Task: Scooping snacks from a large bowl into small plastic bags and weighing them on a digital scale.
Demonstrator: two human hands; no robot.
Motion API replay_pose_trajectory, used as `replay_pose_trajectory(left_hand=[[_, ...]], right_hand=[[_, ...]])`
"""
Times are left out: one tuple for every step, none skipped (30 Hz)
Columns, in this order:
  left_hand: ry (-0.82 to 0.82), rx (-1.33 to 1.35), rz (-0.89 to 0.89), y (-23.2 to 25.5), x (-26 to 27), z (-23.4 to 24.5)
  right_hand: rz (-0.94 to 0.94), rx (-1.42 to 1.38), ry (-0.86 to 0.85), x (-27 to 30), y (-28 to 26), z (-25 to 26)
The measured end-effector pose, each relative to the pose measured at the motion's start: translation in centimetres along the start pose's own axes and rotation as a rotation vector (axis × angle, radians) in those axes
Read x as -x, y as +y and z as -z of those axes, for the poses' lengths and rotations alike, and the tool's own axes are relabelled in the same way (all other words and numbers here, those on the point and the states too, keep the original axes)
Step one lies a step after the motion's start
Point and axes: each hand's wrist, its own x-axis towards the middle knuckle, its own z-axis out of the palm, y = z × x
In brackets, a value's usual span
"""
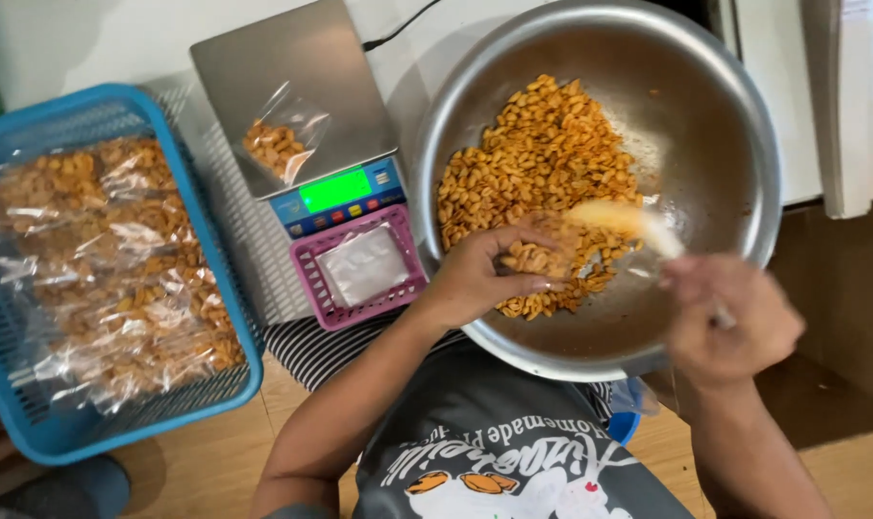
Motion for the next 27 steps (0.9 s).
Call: replay_pose_trajectory(left_hand=[[0.012,0.002,0.001,-0.1,0.4,0.2],[0.029,0.050,-0.040,-0.1,0.6,0.3],[0.047,0.098,-0.081,-0.2,0.9,0.4],[0.047,0.100,-0.081,-0.3,1.6,1.0],[0.111,0.092,-0.095,-0.5,2.3,1.7],[0.175,0.083,-0.114,-0.6,2.8,2.3],[0.175,0.085,-0.120,0.1,3.1,3.0],[0.228,-0.002,-0.144,0.7,3.6,3.7],[0.280,-0.088,-0.167,1.3,4.2,4.4],[0.287,-0.090,-0.166,1.7,4.8,4.6],[0.323,-0.132,-0.150,2.0,5.3,4.9],[0.361,-0.174,-0.138,2.4,5.7,5.2],[0.368,-0.176,-0.141,2.2,5.9,5.2],[0.372,-0.178,-0.124,1.8,6.2,5.0],[0.376,-0.180,-0.106,1.5,6.3,4.7],[0.372,-0.179,-0.107,1.3,6.0,4.5],[0.343,-0.223,-0.107,1.1,5.6,4.2],[0.306,-0.267,-0.108,0.9,5.2,3.9],[0.294,-0.267,-0.109,1.3,4.7,3.5],[0.220,-0.326,-0.013,1.6,4.3,3.0],[0.144,-0.385,0.083,1.9,3.8,2.5],[0.135,-0.387,0.083,2.1,3.4,2.0],[0.089,-0.386,0.072,2.3,3.0,1.4],[0.046,-0.384,0.059,2.4,2.6,0.9],[0.039,-0.385,0.058,2.0,2.2,0.7],[0.026,-0.381,0.036,1.6,1.9,0.4],[0.014,-0.376,0.014,1.2,1.6,0.2]], right_hand=[[0.005,-0.009,-0.006,-1.3,-0.2,-0.6],[-0.068,-0.043,-0.137,-2.5,-0.5,-1.1],[-0.140,-0.075,-0.269,-3.6,-0.7,-1.6],[-0.140,-0.074,-0.270,-3.7,-1.5,-2.9],[-0.218,-0.081,-0.428,-3.8,-2.3,-4.1],[-0.290,-0.086,-0.584,-4.1,-2.9,-5.5],[-0.285,-0.083,-0.582,-3.8,-2.9,-6.5],[-0.230,-0.145,-0.588,-3.4,-3.0,-7.6],[-0.175,-0.206,-0.593,-3.0,-3.2,-8.7],[-0.171,-0.211,-0.595,-3.2,-3.4,-8.6],[-0.222,-0.218,-0.607,-3.4,-3.6,-8.5],[-0.269,-0.222,-0.617,-3.8,-3.8,-8.5],[-0.262,-0.226,-0.618,-4.3,-3.8,-8.0],[-0.336,-0.237,-0.618,-4.7,-3.8,-7.4],[-0.410,-0.247,-0.618,-5.1,-3.8,-6.7],[-0.412,-0.244,-0.616,-4.9,-3.5,-6.4],[-0.573,-0.367,-0.554,-4.7,-3.1,-6.0],[-0.735,-0.488,-0.480,-4.4,-2.7,-5.5],[-0.741,-0.482,-0.471,-4.9,-2.7,-4.6],[-0.686,-0.381,-0.505,-5.4,-2.7,-3.7],[-0.630,-0.281,-0.540,-5.8,-2.7,-2.8],[-0.637,-0.279,-0.533,-6.0,-3.2,-1.9],[-0.561,-0.299,-0.395,-6.2,-3.7,-1.0],[-0.481,-0.315,-0.257,-6.5,-4.2,-0.2],[-0.485,-0.312,-0.252,-6.5,-4.0,0.2],[-0.260,-0.348,-0.266,-6.6,-3.8,0.5],[-0.034,-0.380,-0.277,-6.6,-3.7,0.9]])
